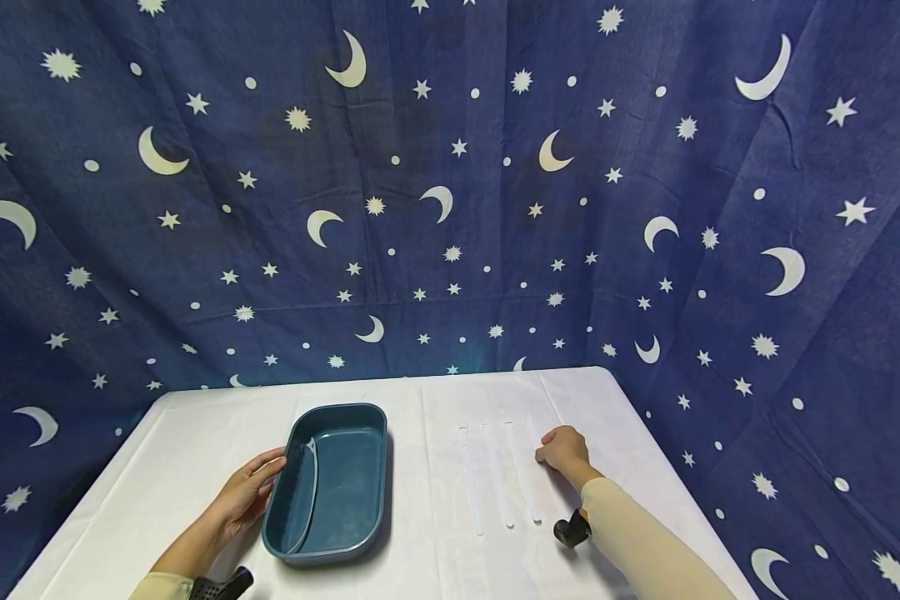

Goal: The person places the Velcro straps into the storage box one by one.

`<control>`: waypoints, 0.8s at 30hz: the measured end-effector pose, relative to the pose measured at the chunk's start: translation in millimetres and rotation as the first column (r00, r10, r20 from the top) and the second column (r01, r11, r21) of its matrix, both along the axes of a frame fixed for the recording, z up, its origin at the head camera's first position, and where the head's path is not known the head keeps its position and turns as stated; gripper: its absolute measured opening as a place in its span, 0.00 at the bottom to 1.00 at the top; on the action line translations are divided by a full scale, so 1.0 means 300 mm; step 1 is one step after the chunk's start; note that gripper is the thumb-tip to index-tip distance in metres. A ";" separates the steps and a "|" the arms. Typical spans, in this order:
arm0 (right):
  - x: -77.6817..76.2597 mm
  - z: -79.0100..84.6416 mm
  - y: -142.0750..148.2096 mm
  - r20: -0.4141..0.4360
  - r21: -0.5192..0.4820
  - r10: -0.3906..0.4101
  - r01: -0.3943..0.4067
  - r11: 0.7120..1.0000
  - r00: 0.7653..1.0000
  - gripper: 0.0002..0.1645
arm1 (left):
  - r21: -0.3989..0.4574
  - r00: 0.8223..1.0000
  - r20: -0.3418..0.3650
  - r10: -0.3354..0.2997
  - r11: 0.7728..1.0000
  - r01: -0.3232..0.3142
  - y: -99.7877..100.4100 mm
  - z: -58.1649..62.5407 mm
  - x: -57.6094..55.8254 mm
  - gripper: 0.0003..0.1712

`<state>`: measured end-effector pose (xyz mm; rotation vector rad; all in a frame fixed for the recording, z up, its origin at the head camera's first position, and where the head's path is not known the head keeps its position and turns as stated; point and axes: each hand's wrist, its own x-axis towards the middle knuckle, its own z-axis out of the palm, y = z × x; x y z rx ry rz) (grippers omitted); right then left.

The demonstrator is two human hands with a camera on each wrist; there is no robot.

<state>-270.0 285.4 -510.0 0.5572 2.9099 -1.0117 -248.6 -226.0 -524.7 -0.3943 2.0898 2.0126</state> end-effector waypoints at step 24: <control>-0.007 -0.004 0.001 0.041 -0.084 -0.018 0.021 0.996 0.999 0.14 | 0.033 1.000 -0.001 0.008 0.999 -0.008 0.000 -0.002 -0.006 0.37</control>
